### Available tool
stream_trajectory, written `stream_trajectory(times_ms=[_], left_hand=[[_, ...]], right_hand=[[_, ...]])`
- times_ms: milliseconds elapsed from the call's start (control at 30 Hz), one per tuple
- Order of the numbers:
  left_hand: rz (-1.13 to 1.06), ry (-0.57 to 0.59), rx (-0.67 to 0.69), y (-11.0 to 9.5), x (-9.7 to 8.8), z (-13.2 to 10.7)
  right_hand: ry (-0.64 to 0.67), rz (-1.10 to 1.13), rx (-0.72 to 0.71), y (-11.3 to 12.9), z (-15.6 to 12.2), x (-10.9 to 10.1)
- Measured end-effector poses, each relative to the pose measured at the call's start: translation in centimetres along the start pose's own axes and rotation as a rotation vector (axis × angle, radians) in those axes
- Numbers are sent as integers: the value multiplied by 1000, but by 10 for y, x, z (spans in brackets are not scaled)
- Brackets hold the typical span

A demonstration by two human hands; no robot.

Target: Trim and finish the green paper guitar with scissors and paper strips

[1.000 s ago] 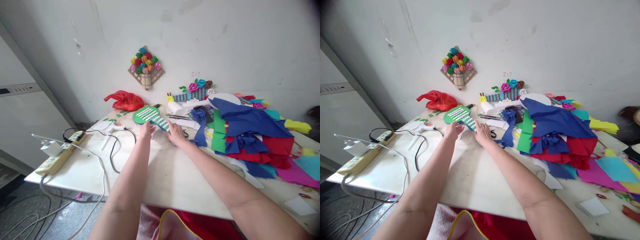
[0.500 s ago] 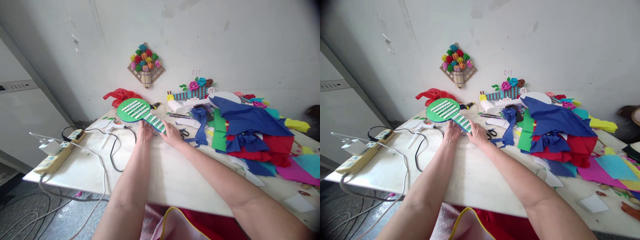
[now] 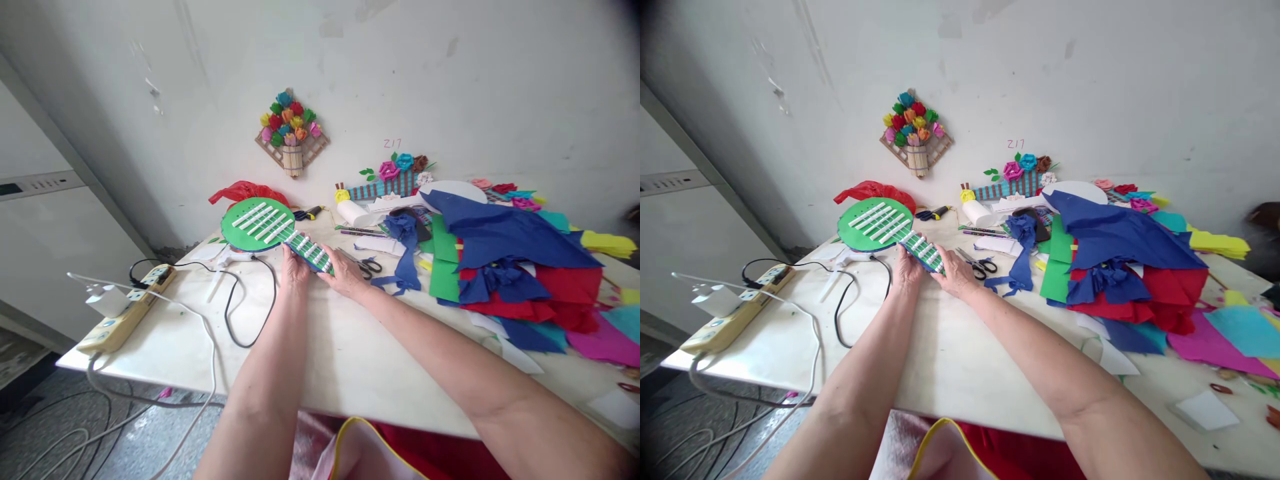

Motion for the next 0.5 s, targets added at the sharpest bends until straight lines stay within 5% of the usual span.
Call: stream_trajectory(times_ms=[233,400,500], left_hand=[[-91,-44,-53,-4,1,0],[-112,-31,-77,-7,4,0],[-120,-12,-94,-6,6,-2]], right_hand=[[21,267,41,-9,7,-7],[145,691,517,-39,14,-8],[295,801,633,-46,13,-8]])
Point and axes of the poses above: each hand's wrist, its own z-axis towards the middle knuckle, its own x-axis out of the palm, y = z × x, the point moved 4 cm from there along z, towards the middle knuckle, and after that the axes turned 13 degrees about -y, right-handed, at the moved point
